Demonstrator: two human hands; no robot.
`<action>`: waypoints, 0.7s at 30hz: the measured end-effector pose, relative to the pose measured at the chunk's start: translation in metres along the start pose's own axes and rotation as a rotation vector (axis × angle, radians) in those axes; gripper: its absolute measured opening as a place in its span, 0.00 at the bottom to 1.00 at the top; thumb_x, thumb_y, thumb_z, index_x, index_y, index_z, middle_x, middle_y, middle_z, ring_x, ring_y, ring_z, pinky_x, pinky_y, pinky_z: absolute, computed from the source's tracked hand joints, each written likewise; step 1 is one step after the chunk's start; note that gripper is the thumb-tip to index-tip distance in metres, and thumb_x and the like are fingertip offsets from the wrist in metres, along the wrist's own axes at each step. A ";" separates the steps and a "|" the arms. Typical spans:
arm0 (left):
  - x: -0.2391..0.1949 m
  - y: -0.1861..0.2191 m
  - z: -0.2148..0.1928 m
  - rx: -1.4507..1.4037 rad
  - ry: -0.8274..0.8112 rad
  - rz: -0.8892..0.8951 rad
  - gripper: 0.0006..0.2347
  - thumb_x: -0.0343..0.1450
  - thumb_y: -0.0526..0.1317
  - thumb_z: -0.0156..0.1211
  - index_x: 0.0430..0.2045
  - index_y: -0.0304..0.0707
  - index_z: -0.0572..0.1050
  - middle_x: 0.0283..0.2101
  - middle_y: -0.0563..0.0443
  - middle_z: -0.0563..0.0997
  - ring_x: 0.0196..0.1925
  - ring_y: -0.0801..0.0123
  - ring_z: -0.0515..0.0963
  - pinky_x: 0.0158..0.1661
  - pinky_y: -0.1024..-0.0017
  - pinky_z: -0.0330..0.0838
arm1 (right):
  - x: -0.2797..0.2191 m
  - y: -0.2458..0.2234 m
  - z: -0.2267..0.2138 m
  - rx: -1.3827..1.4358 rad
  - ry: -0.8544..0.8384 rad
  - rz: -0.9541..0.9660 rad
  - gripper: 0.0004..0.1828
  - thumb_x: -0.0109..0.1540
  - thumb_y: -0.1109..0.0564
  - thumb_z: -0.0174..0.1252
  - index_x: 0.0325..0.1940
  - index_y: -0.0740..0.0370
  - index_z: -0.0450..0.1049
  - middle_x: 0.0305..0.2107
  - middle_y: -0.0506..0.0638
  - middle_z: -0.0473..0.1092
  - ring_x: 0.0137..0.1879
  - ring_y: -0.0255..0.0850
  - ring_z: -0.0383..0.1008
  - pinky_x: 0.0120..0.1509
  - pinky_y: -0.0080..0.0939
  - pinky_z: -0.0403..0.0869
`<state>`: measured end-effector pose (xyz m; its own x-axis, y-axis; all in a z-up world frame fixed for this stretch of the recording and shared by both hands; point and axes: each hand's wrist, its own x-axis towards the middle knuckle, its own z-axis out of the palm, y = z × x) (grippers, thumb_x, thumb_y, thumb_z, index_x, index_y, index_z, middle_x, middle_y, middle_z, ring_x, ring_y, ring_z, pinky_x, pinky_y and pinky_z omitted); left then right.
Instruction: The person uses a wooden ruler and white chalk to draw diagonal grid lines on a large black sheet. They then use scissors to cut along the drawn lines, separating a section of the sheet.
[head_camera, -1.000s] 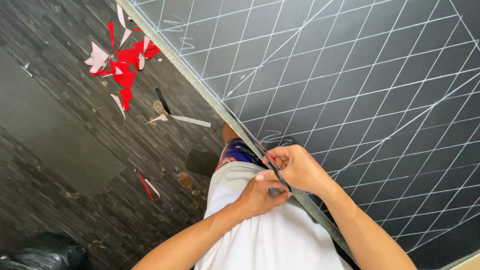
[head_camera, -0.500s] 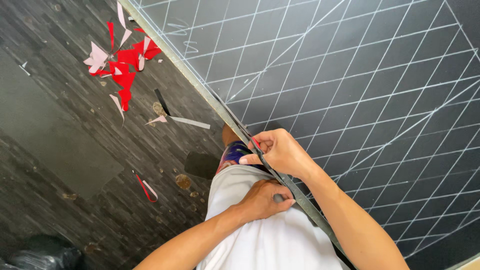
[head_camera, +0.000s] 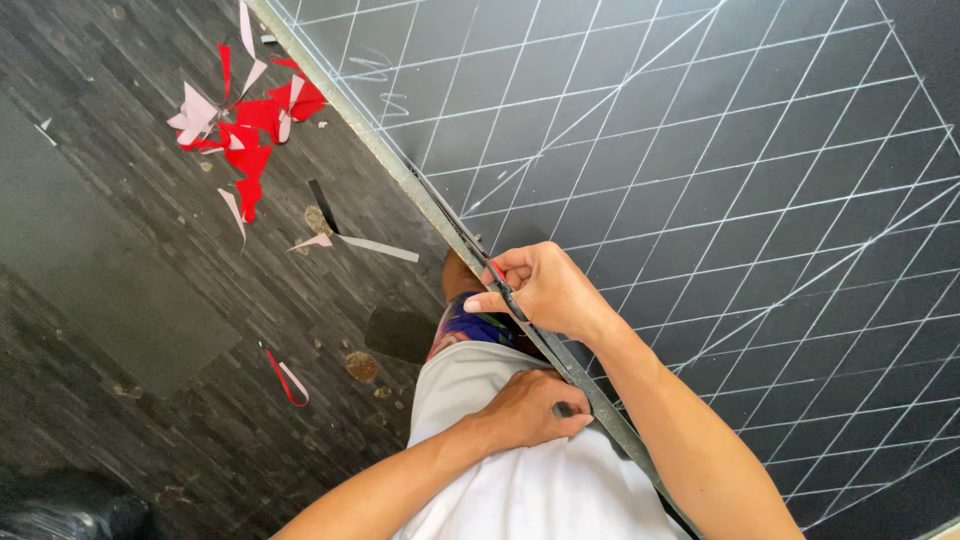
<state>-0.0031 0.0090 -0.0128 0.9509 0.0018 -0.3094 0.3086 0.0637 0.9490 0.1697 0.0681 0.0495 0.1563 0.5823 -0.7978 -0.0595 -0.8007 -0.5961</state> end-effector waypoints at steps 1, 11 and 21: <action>-0.001 0.000 0.001 0.023 -0.001 -0.001 0.05 0.66 0.40 0.67 0.28 0.39 0.82 0.30 0.47 0.84 0.36 0.54 0.83 0.41 0.61 0.75 | -0.001 0.001 0.000 0.008 -0.002 0.005 0.20 0.49 0.52 0.76 0.37 0.67 0.80 0.17 0.42 0.70 0.23 0.27 0.64 0.27 0.34 0.62; -0.025 -0.013 -0.110 0.305 0.500 -0.356 0.18 0.62 0.27 0.58 0.45 0.42 0.82 0.33 0.41 0.83 0.37 0.52 0.83 0.39 0.62 0.75 | 0.004 0.001 -0.007 -0.003 -0.013 0.013 0.21 0.49 0.50 0.77 0.37 0.66 0.81 0.17 0.41 0.69 0.24 0.27 0.62 0.28 0.33 0.63; 0.018 -0.001 -0.214 -0.362 0.868 -0.203 0.11 0.72 0.35 0.62 0.46 0.28 0.76 0.33 0.49 0.84 0.35 0.76 0.83 0.39 0.77 0.77 | 0.006 -0.010 -0.008 -0.076 -0.037 0.062 0.23 0.48 0.48 0.78 0.39 0.64 0.81 0.15 0.39 0.65 0.24 0.29 0.59 0.28 0.35 0.60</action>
<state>0.0091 0.2230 -0.0318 0.4877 0.6856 -0.5405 0.3024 0.4481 0.8413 0.1791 0.0783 0.0516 0.1184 0.5351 -0.8364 0.0069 -0.8428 -0.5382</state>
